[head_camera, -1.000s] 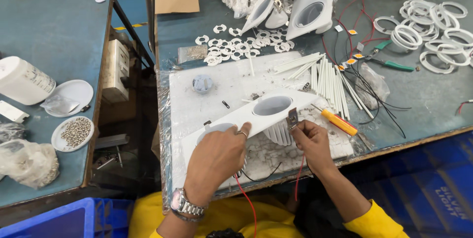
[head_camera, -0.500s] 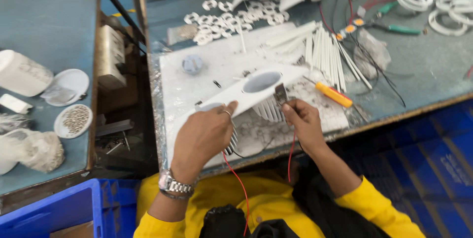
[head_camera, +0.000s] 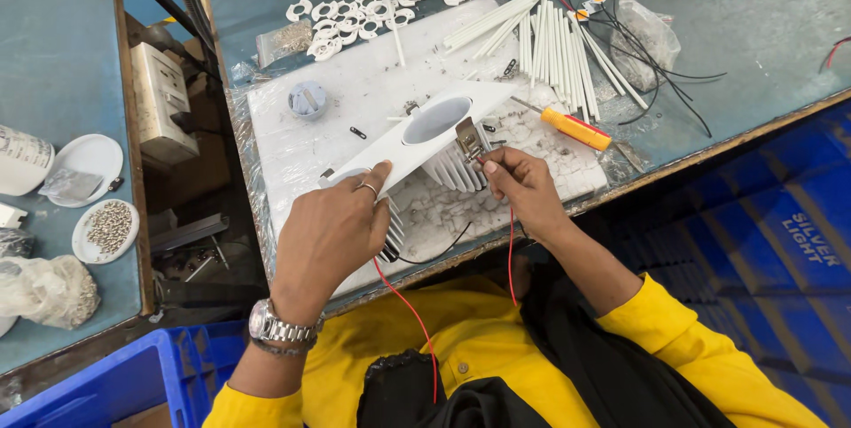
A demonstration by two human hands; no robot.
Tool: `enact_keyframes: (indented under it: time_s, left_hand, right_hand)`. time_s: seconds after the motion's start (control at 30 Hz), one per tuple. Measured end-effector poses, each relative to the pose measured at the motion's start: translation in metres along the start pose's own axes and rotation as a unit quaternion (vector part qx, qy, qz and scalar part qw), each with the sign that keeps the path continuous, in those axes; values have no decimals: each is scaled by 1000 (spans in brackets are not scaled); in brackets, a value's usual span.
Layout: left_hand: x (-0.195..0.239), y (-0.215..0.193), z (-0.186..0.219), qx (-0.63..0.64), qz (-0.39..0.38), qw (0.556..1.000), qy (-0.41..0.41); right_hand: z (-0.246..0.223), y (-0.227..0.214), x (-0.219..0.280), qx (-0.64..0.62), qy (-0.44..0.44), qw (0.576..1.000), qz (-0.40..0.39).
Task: The person assembles a lighting fixture by connecting wires to components within the housing and checking the placement of parts by hand.
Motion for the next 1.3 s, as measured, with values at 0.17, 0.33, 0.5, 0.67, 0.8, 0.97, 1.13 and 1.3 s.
enact_keyframes:
  time_s: [0.17, 0.33, 0.5, 0.67, 0.8, 0.97, 1.13, 1.3]
  left_hand:
    - [0, 0, 1, -9, 1, 1000, 4]
    - [2, -1, 0, 3, 9, 1000, 8]
    - [2, -1, -3, 9, 5, 1000, 8]
    - [5, 1, -10, 13, -22, 1000, 1]
    - [7, 5, -18, 23, -20, 999, 13]
    - [11, 4, -21, 28, -26, 998, 43]
    - [11, 2, -27, 20, -14, 998, 52]
    - [14, 2, -38, 34, 61, 997, 17]
  right_hand:
    - [-10, 0, 3, 32, 24, 999, 24]
    - [-23, -1, -5, 121, -45, 990, 64]
    - [-13, 2, -15, 61, -14, 997, 44]
    - [-1, -4, -25, -11, 33, 999, 27]
    - [7, -8, -28, 14, 19, 999, 44]
    - [17, -15, -36, -21, 128, 991, 28]
    - [25, -17, -35, -79, 248, 965, 28]
    - [23, -20, -29, -68, 238, 967, 66]
Point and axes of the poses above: each hand's wrist, its own x-axis away from the middle knuckle, its own y-axis out of the palm, z = x × y, the point moved 8 cm from there along -x, towards the middle knuckle, and after that the axes turned 15 degrees about z, right-handed, at the moved point
